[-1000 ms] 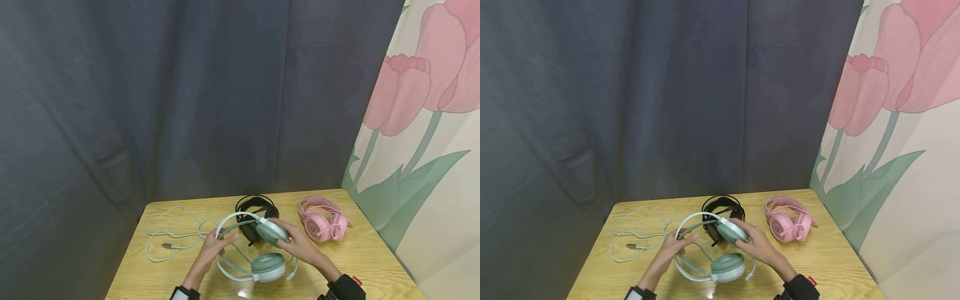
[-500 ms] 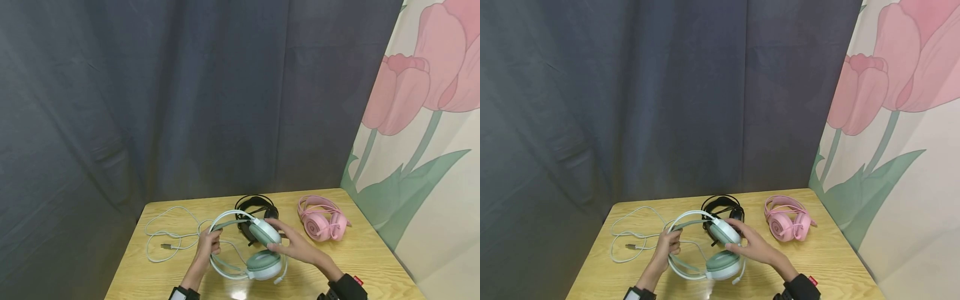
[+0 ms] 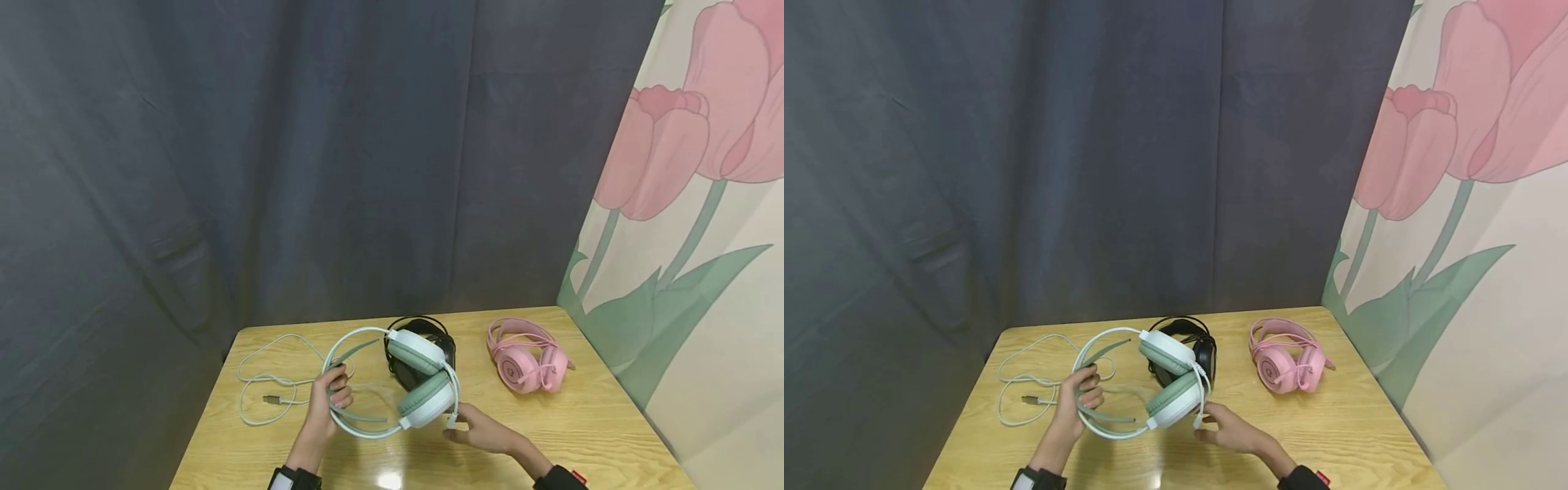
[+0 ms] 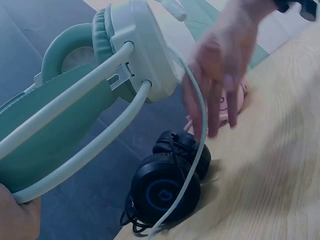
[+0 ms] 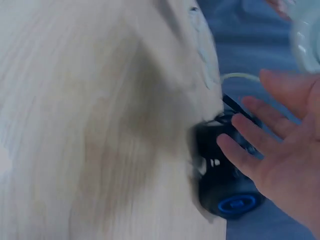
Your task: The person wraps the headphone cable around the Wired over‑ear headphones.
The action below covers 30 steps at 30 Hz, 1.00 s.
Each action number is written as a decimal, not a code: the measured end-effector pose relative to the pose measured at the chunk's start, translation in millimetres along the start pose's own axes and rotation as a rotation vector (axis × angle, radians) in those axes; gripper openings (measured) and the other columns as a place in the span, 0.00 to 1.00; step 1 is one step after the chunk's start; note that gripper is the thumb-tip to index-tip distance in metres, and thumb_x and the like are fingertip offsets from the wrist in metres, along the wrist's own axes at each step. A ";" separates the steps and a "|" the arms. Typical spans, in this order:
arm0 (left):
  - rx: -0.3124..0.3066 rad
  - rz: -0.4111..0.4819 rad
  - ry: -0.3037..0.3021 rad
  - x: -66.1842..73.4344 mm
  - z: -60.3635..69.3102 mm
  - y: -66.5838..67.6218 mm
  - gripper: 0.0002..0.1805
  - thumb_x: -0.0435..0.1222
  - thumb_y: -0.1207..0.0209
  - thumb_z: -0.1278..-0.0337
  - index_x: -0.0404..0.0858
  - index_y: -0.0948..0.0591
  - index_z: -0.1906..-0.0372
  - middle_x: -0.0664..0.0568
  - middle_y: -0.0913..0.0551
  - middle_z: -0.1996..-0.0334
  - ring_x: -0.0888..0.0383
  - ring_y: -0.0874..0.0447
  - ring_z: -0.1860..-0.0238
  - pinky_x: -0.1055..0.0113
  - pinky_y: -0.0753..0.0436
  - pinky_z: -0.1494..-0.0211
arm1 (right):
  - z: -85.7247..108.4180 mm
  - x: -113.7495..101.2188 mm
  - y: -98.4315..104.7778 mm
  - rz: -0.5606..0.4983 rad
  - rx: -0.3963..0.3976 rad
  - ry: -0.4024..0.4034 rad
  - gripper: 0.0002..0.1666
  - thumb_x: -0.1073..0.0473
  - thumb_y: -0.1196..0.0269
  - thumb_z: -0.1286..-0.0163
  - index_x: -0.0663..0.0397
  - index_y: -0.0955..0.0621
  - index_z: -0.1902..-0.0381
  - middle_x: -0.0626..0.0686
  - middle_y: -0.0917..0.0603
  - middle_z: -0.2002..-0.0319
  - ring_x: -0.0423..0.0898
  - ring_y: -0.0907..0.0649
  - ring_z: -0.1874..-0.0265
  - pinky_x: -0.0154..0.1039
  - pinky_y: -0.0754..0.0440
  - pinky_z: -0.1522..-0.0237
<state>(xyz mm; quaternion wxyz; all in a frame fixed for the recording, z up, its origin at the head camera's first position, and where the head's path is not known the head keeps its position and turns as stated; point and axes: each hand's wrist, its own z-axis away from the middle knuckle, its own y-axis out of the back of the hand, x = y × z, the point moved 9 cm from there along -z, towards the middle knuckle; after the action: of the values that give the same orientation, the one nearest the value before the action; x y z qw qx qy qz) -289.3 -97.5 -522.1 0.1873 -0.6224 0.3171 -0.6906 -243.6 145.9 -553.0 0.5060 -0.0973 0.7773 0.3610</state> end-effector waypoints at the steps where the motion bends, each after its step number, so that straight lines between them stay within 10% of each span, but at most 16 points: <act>1: 0.000 0.006 -0.008 2.1 0.5 -0.6 0.17 0.30 0.58 0.30 0.45 0.39 0.78 0.61 0.45 0.84 0.68 0.50 0.87 0.80 0.41 0.86 | -1.0 0.3 -4.9 0.002 -0.022 0.002 0.15 0.66 0.43 0.28 0.64 0.23 0.45 0.60 0.19 0.47 0.42 0.23 0.44 0.46 0.22 0.44; 8: 0.098 0.019 -0.063 15.5 5.0 10.2 0.19 0.29 0.57 0.30 0.44 0.40 0.80 0.59 0.44 0.85 0.69 0.46 0.89 0.80 0.38 0.86 | -4.0 -2.3 -19.6 -0.165 -0.066 0.025 0.13 0.67 0.59 0.20 0.72 0.31 0.49 0.72 0.19 0.53 0.62 0.18 0.50 0.44 0.22 0.44; 12: 0.184 0.032 -0.091 20.5 6.8 20.0 0.17 0.28 0.56 0.31 0.43 0.40 0.78 0.59 0.44 0.85 0.68 0.46 0.89 0.80 0.38 0.87 | -5.9 0.2 -20.3 -0.251 -0.008 -0.032 0.12 0.67 0.62 0.19 0.73 0.34 0.53 0.73 0.23 0.71 0.65 0.16 0.69 0.49 0.15 0.61; 15: 0.231 -0.015 -0.114 22.6 7.3 23.8 0.15 0.28 0.55 0.32 0.43 0.40 0.76 0.59 0.44 0.84 0.69 0.46 0.89 0.80 0.39 0.87 | -9.2 -2.6 -17.4 -0.080 0.088 -0.057 0.11 0.65 0.57 0.20 0.67 0.29 0.51 0.59 0.25 0.78 0.50 0.18 0.82 0.43 0.15 0.76; 21: 0.289 -0.272 -0.211 30.4 8.7 22.5 0.07 0.29 0.52 0.34 0.38 0.36 0.68 0.58 0.43 0.83 0.68 0.46 0.87 0.79 0.41 0.84 | -20.1 -36.9 -8.3 0.408 0.260 0.053 0.09 0.64 0.47 0.23 0.45 0.23 0.64 0.35 0.31 0.74 0.31 0.30 0.74 0.31 0.28 0.72; 30: 0.347 -0.471 -0.250 37.1 15.2 29.0 0.06 0.29 0.50 0.33 0.37 0.34 0.66 0.59 0.42 0.86 0.66 0.47 0.88 0.77 0.42 0.82 | -20.7 -62.2 33.1 0.414 0.365 0.076 0.11 0.68 0.47 0.25 0.51 0.18 0.60 0.39 0.23 0.71 0.34 0.25 0.72 0.35 0.24 0.71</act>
<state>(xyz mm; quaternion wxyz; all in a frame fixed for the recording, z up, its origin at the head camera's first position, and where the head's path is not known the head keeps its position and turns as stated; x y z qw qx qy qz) -284.2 -146.0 -513.6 0.1632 -0.7174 0.0165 -0.6771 -246.4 142.8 -479.7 0.4009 0.1427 0.8513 0.3068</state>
